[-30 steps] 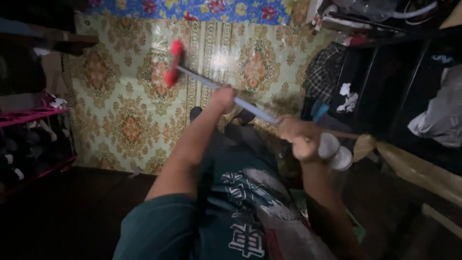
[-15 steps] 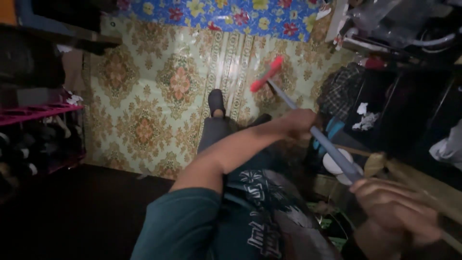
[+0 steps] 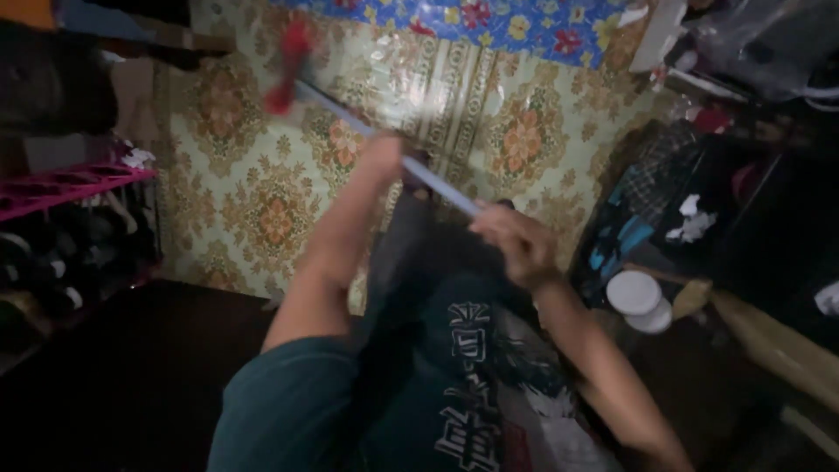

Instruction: Sweep the floor using a broom.

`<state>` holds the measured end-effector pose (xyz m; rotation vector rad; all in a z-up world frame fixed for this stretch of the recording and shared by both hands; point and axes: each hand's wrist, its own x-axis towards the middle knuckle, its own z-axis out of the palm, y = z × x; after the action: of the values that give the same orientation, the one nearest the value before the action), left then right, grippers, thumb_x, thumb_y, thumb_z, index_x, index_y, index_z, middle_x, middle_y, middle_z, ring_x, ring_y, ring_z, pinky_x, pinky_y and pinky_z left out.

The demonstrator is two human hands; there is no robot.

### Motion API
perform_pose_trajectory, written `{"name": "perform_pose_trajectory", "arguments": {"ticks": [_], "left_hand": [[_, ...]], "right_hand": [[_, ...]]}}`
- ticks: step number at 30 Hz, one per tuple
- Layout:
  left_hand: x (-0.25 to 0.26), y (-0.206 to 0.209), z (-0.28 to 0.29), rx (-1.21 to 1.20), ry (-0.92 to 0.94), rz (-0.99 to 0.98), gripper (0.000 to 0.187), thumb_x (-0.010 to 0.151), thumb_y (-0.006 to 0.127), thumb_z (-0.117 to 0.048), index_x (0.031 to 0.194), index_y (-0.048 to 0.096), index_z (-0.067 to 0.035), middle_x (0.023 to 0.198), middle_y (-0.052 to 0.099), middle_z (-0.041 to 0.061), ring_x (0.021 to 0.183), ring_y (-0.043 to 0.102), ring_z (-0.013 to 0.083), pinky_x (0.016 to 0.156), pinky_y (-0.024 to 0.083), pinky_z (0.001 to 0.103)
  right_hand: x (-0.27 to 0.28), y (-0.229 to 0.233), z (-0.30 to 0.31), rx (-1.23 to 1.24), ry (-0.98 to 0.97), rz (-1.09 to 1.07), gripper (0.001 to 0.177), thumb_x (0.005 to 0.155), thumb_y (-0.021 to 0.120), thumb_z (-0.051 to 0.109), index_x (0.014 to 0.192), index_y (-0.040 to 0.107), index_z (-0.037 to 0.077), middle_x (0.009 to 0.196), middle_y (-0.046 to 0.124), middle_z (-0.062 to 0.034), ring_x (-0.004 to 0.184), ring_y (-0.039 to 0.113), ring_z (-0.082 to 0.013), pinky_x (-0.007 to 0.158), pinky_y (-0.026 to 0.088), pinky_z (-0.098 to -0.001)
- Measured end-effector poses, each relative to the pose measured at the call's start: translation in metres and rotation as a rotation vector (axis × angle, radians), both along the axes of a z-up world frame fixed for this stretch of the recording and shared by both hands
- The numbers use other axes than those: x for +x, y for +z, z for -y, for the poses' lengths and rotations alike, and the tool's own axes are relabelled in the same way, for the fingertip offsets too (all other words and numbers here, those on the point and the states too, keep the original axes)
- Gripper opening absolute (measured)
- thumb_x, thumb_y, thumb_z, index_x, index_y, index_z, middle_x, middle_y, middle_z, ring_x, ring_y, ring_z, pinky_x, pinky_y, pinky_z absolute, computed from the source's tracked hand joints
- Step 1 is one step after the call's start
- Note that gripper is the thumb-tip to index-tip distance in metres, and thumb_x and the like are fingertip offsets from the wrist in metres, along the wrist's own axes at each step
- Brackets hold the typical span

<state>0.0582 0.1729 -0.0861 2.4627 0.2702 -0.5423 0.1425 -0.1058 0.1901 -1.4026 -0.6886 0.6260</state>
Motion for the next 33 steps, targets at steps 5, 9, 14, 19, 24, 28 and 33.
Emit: {"name": "perform_pose_trajectory", "arguments": {"ticks": [5, 9, 14, 19, 24, 28, 33], "left_hand": [[-0.002, 0.051, -0.043, 0.19, -0.01, -0.074, 0.018, 0.079, 0.068, -0.025, 0.088, 0.083, -0.025, 0.088, 0.076, 0.015, 0.091, 0.07, 0.0378, 0.089, 0.048, 0.06], [0.035, 0.067, 0.013, -0.026, -0.155, -0.048, 0.025, 0.078, 0.073, -0.035, 0.095, 0.076, -0.017, 0.093, 0.073, 0.015, 0.088, 0.071, 0.038, 0.074, 0.056, 0.053], [0.098, 0.157, 0.13, -0.334, -0.433, 0.071, 0.016, 0.081, 0.07, -0.029, 0.091, 0.073, -0.018, 0.086, 0.072, 0.013, 0.085, 0.07, 0.037, 0.075, 0.057, 0.052], [0.12, 0.188, 0.187, -0.593, -0.436, 0.145, 0.014, 0.093, 0.067, -0.029, 0.089, 0.069, -0.016, 0.085, 0.07, 0.013, 0.087, 0.071, 0.0374, 0.076, 0.056, 0.052], [0.133, 0.137, 0.186, -0.595, -0.481, 0.191, 0.01, 0.08, 0.071, -0.025, 0.088, 0.071, -0.018, 0.088, 0.072, 0.011, 0.09, 0.07, 0.0378, 0.078, 0.056, 0.051], [0.125, 0.121, 0.12, -0.401, -0.361, -0.023, 0.017, 0.095, 0.061, -0.033, 0.098, 0.075, -0.023, 0.099, 0.074, 0.013, 0.098, 0.069, 0.038, 0.086, 0.054, 0.05], [0.125, 0.114, 0.09, -0.113, -0.266, -0.151, 0.024, 0.083, 0.065, -0.025, 0.103, 0.079, -0.025, 0.102, 0.076, 0.012, 0.101, 0.07, 0.0358, 0.095, 0.053, 0.049]], "right_hand": [[-0.005, -0.004, -0.027, -0.028, 0.077, -0.095, 0.035, 0.115, 0.049, 0.021, 0.088, 0.055, -0.001, 0.091, 0.059, -0.0081, 0.098, 0.065, -0.029, 0.121, 0.042, -0.0549], [0.009, 0.069, 0.005, -0.038, -0.129, 0.044, 0.041, 0.113, 0.046, 0.023, 0.081, 0.056, -0.002, 0.084, 0.063, -0.0114, 0.082, 0.063, -0.0252, 0.11, 0.05, -0.0592], [0.006, 0.169, 0.055, 0.018, -0.362, 0.297, 0.046, 0.106, 0.054, 0.021, 0.063, 0.053, 0.003, 0.061, 0.058, -0.0074, 0.052, 0.063, -0.0202, 0.075, 0.061, -0.0539], [0.001, 0.233, 0.007, -0.293, -0.358, 0.48, 0.05, 0.103, 0.059, 0.028, 0.063, 0.05, 0.0, 0.062, 0.057, -0.0098, 0.056, 0.065, -0.0238, 0.069, 0.062, -0.0465], [0.02, 0.184, 0.049, -0.204, -0.415, 0.4, 0.048, 0.105, 0.058, 0.026, 0.064, 0.052, 0.001, 0.061, 0.057, -0.0082, 0.052, 0.062, -0.022, 0.064, 0.062, -0.0444], [0.03, 0.093, 0.082, -0.048, -0.415, 0.095, 0.051, 0.108, 0.051, 0.034, 0.081, 0.06, -0.008, 0.076, 0.064, -0.0166, 0.061, 0.058, -0.0209, 0.068, 0.056, -0.0407], [0.07, 0.074, 0.073, 0.008, -0.268, -0.016, 0.048, 0.115, 0.048, 0.03, 0.078, 0.052, -0.001, 0.072, 0.053, -0.0084, 0.07, 0.057, -0.021, 0.096, 0.054, -0.0487]]}}
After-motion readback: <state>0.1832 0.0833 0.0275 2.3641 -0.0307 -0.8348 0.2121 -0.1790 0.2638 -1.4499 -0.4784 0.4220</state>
